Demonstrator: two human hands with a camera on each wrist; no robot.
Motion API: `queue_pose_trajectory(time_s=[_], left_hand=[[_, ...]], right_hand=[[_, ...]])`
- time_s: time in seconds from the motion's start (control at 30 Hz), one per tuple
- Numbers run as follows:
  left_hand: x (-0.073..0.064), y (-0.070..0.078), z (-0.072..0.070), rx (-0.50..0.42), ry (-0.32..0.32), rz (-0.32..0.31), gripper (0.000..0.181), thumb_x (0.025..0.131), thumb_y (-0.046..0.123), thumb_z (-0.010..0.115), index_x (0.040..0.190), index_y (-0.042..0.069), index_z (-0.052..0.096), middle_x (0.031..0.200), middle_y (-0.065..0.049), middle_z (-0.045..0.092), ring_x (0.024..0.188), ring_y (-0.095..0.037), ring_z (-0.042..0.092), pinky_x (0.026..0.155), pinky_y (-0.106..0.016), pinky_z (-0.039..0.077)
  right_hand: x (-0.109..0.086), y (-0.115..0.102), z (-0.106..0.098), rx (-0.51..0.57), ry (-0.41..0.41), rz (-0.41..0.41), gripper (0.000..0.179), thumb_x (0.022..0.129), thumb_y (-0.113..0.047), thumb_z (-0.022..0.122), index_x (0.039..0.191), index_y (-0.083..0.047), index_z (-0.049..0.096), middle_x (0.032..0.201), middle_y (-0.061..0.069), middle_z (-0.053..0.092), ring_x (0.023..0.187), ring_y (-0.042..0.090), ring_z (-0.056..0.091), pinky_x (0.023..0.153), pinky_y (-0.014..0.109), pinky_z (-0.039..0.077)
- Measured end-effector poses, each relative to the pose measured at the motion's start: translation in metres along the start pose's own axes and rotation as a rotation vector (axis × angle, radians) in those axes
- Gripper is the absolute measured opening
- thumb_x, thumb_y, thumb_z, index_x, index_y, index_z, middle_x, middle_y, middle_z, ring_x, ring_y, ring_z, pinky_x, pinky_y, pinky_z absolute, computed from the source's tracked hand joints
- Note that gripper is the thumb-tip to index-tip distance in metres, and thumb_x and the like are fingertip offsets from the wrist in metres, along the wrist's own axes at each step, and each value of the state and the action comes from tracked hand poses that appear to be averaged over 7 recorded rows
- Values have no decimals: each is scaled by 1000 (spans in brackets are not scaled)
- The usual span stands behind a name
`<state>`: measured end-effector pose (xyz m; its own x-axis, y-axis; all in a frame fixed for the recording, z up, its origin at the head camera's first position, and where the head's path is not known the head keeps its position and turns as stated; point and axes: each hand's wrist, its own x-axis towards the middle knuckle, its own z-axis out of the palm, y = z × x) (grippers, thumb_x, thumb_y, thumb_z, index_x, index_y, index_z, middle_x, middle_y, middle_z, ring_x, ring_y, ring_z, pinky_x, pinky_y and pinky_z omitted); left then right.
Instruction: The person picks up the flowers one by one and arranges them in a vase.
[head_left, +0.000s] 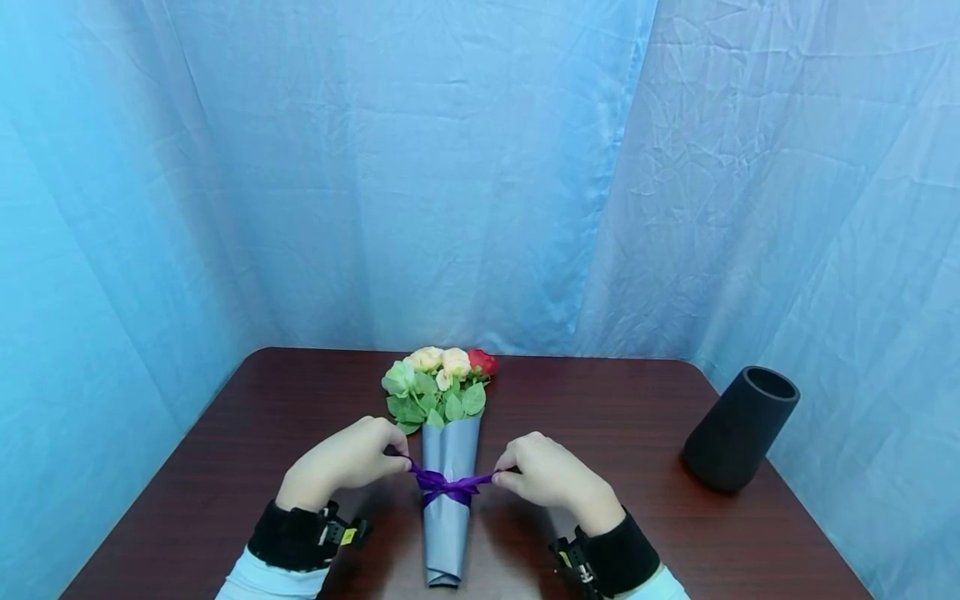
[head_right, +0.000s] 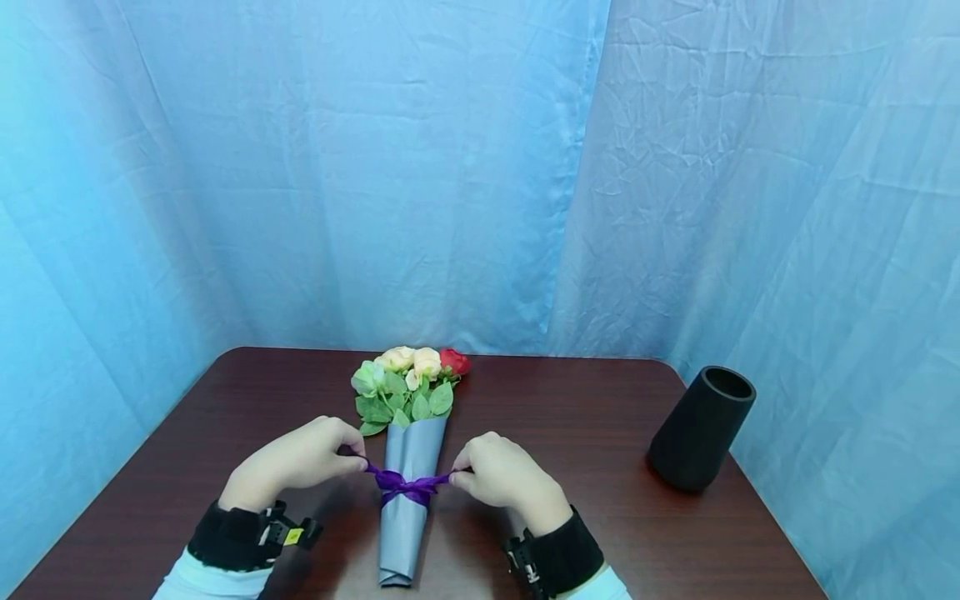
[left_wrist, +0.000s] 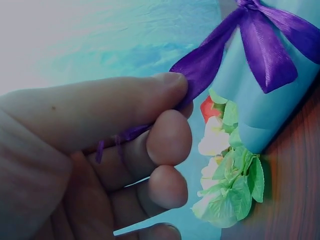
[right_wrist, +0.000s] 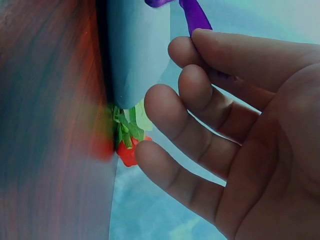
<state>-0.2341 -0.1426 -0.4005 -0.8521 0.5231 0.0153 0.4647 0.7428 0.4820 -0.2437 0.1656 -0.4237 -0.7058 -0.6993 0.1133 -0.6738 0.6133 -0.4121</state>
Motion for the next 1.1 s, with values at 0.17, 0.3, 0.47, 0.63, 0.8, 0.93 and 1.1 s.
queue_pose_trajectory(time_s=[0.17,0.3,0.47,0.63,0.8,0.93,1.1], left_hand=[[-2,-1,0,-18,6,-5,16,93,17,75,78,22,73,69,14,60,59,-5,48,55,-27,42],[-4,0,0,-25,12,-10,17,93,17,75,77,22,72,68,13,59,59,-5,47,54,-27,41],[-5,2,0,-32,7,-24,16,93,17,75,78,21,72,67,12,59,58,-5,47,54,-27,41],[-6,2,0,-32,8,-21,16,94,16,74,78,21,73,67,12,58,57,-5,47,54,-27,41],[-6,1,1,-40,0,-48,17,94,18,74,78,23,72,66,12,57,56,-5,46,53,-27,40],[-6,1,-1,-63,-5,-45,18,94,18,73,77,23,72,64,11,57,56,-6,46,53,-27,40],[-9,0,-1,-81,-16,-52,18,95,19,73,78,23,71,64,9,59,56,-7,47,53,-28,41]], right_hand=[[-2,4,-1,-10,-3,9,15,94,-14,72,83,-15,81,73,-18,62,66,2,52,60,23,46],[-4,8,-2,-10,-13,17,17,95,-15,72,81,-17,81,72,-19,61,64,3,50,59,24,46],[-7,12,-6,10,-40,41,22,95,-15,71,75,-18,78,66,-16,57,60,3,43,55,24,41],[-11,15,-11,33,-58,53,26,96,-14,70,70,-16,75,58,-14,46,54,4,35,51,23,33],[-14,19,-14,59,-76,75,27,96,-16,69,70,-16,75,53,-14,39,51,4,32,51,23,31],[-16,22,-17,67,-78,93,28,97,-17,68,70,-15,75,53,-14,37,50,5,30,51,23,30],[-17,26,-17,69,-76,97,28,97,-17,69,70,-14,75,53,-15,36,50,4,29,51,23,29]])
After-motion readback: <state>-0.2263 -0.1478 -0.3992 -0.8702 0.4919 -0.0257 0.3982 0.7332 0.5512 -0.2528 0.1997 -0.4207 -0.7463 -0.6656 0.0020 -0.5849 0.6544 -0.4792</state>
